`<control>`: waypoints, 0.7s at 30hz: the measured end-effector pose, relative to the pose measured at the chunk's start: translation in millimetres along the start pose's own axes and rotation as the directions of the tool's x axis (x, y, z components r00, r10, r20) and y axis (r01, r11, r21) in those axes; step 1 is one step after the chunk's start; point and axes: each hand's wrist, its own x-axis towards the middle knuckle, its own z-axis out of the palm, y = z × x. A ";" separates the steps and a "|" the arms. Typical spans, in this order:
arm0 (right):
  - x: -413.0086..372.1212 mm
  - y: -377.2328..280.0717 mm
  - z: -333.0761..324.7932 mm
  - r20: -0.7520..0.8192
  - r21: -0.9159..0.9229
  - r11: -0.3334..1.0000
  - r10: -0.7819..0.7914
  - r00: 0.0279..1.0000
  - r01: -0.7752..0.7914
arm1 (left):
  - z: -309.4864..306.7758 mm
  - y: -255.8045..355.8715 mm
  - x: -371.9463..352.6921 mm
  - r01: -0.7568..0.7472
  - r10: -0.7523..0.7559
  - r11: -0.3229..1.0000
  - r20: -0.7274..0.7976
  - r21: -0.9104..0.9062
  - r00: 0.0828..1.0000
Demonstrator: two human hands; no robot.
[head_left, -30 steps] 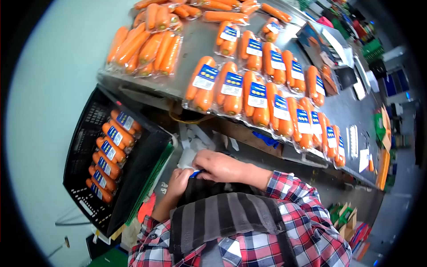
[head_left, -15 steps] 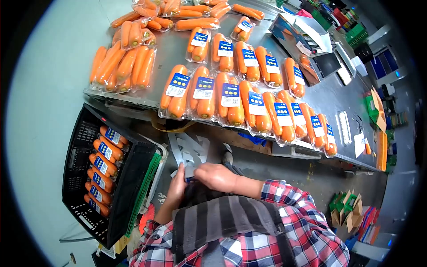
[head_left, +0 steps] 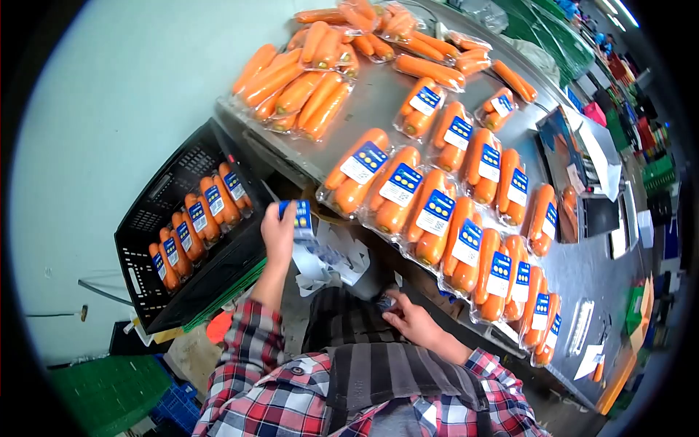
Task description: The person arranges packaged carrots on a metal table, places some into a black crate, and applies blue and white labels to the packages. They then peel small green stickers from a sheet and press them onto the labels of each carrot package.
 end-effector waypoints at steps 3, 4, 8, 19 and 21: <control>9.7 -3.8 0.4 0.019 -0.091 0.995 0.044 0.999 -0.042 | 17.3 -8.0 53.8 -0.048 0.054 0.991 -0.051 0.126 0.997; 10.3 -16.7 -1.0 -0.020 -0.077 0.995 0.058 0.998 -0.060 | 23.5 -2.7 64.5 -0.032 0.041 0.978 -0.037 0.207 0.999; 17.6 -39.2 -0.1 -0.096 -0.076 0.995 0.051 0.994 -0.058 | 43.1 -23.1 97.2 -0.003 0.000 0.949 0.007 0.315 1.000; -22.6 -39.0 -171.6 -0.784 -0.022 0.999 -0.040 0.620 0.035 | 46.3 -65.6 118.1 0.277 -0.184 0.923 0.325 -0.268 0.927; -22.2 -12.0 -233.0 -0.909 0.085 0.985 0.015 0.417 0.148 | 44.2 -54.2 117.5 0.214 -0.157 0.964 0.307 -0.160 0.939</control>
